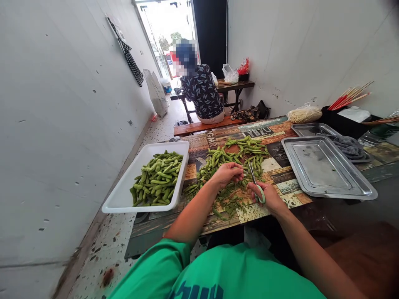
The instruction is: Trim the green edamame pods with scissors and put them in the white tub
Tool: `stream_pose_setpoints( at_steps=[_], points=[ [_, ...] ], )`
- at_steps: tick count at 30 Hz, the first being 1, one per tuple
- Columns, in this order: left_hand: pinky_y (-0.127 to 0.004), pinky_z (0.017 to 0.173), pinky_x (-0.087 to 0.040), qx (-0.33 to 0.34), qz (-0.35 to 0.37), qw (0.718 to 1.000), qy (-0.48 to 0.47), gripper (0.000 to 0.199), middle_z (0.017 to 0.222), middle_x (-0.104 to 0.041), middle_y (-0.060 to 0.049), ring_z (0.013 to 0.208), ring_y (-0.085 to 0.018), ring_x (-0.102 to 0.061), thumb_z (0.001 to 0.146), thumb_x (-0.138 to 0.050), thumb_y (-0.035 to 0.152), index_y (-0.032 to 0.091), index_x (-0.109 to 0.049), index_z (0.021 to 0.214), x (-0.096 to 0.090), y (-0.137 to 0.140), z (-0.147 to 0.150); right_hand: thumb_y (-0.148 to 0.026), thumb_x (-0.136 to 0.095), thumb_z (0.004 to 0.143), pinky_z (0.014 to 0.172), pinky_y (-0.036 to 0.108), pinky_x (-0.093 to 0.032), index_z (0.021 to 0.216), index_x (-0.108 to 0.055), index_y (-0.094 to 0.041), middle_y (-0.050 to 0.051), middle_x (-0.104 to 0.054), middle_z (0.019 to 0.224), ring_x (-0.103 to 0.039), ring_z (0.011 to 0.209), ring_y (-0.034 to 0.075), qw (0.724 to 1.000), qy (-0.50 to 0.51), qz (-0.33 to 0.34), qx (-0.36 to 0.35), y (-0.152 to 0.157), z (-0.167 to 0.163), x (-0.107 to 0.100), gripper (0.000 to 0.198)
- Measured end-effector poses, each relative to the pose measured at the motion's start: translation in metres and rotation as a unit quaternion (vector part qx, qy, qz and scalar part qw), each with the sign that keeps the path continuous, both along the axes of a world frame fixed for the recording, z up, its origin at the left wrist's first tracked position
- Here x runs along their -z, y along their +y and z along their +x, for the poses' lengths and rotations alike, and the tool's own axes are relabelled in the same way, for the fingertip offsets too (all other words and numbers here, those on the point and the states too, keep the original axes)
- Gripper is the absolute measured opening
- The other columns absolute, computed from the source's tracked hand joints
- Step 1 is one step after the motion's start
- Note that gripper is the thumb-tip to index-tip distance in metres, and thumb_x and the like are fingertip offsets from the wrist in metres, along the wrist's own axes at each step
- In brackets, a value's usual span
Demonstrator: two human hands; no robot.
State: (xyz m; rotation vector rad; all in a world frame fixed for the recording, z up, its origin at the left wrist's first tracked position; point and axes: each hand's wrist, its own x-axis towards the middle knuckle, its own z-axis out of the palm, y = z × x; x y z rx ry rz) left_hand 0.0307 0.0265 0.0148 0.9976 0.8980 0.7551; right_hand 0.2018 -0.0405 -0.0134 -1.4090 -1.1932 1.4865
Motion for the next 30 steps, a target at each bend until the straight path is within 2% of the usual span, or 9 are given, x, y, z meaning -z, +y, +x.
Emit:
stream_pose_setpoints(
  at_steps=[3,6,11,13,19,24,27,30],
  points=[
    [-0.02,0.055,-0.048,0.004,-0.037,0.998,-0.047,0.023,0.067,-0.066,-0.004,0.058,-0.01,-0.063,0.074,-0.069,0.022,0.012,-0.05,0.08,-0.004,-0.003,0.002,-0.058,-0.067,0.066,0.034,0.022,-0.029,0.066,-0.055,-0.019,-0.003,-0.054,0.049,-0.05,0.04,0.011,1.0,-0.006,0.011,-0.015,-0.003,-0.003,-0.003,0.04],
    [-0.021,0.06,-0.05,0.0,-0.035,0.997,-0.074,0.024,0.071,-0.067,-0.006,0.064,-0.012,-0.066,0.074,-0.069,0.02,0.012,-0.047,0.081,-0.005,-0.006,0.005,-0.057,-0.067,0.066,0.036,0.022,-0.032,0.067,-0.055,-0.019,-0.004,-0.054,0.05,-0.049,0.04,0.011,0.999,-0.016,0.018,-0.029,-0.004,-0.006,-0.006,0.04],
    [-0.014,0.044,-0.035,0.017,0.041,0.999,-0.029,0.024,0.06,-0.062,0.001,0.045,-0.004,-0.053,0.075,-0.068,0.022,0.012,-0.047,0.081,0.001,-0.006,0.008,-0.054,-0.071,0.063,0.037,0.021,-0.033,0.071,-0.057,-0.018,-0.004,-0.055,0.053,-0.053,0.043,0.012,0.999,-0.019,0.022,-0.028,-0.004,-0.007,-0.008,0.039],
    [-0.014,0.042,-0.031,0.019,0.058,0.998,-0.019,0.023,0.059,-0.062,0.001,0.044,-0.003,-0.05,0.075,-0.067,0.022,0.012,-0.046,0.081,0.003,-0.006,0.008,-0.053,-0.072,0.062,0.037,0.021,-0.033,0.072,-0.058,-0.017,-0.003,-0.054,0.053,-0.053,0.044,0.011,0.999,-0.017,0.027,-0.028,-0.003,-0.008,-0.01,0.04],
    [-0.015,0.044,-0.032,0.008,0.063,0.998,-0.019,0.024,0.062,-0.063,-0.001,0.047,-0.004,-0.05,0.074,-0.067,0.021,0.013,-0.044,0.08,0.004,-0.008,0.013,-0.059,-0.07,0.061,0.038,0.022,-0.034,0.072,-0.059,-0.017,-0.003,-0.054,0.053,-0.049,0.043,0.01,0.999,-0.008,0.028,-0.028,-0.002,-0.008,-0.012,0.045],
    [-0.016,0.045,-0.033,0.004,0.079,0.997,-0.004,0.023,0.061,-0.063,0.0,0.046,-0.004,-0.05,0.074,-0.066,0.02,0.013,-0.045,0.08,0.006,-0.011,0.017,-0.058,-0.071,0.062,0.035,0.021,-0.032,0.073,-0.06,-0.016,-0.002,-0.055,0.054,-0.05,0.043,0.01,0.999,-0.008,0.027,-0.026,-0.001,-0.009,-0.007,0.044],
    [-0.015,0.045,-0.033,0.011,0.08,0.997,0.001,0.019,0.061,-0.063,-0.001,0.046,-0.004,-0.049,0.075,-0.064,0.018,0.013,-0.046,0.078,0.007,-0.012,0.017,-0.061,-0.065,0.067,0.032,0.021,-0.027,0.066,-0.057,-0.017,-0.003,-0.051,0.048,-0.046,0.037,0.009,1.0,-0.001,0.019,-0.002,-0.003,-0.011,-0.001,0.044],
    [-0.015,0.044,-0.033,-0.003,0.049,0.999,-0.009,0.02,0.064,-0.063,-0.003,0.047,-0.005,-0.051,0.073,-0.065,0.017,0.013,-0.047,0.08,0.003,-0.007,0.011,-0.059,-0.066,0.067,0.032,0.021,-0.026,0.058,-0.052,-0.018,-0.005,-0.047,0.042,-0.041,0.032,0.007,0.999,0.026,0.018,0.012,-0.003,-0.011,0.004,0.045]
  ],
)
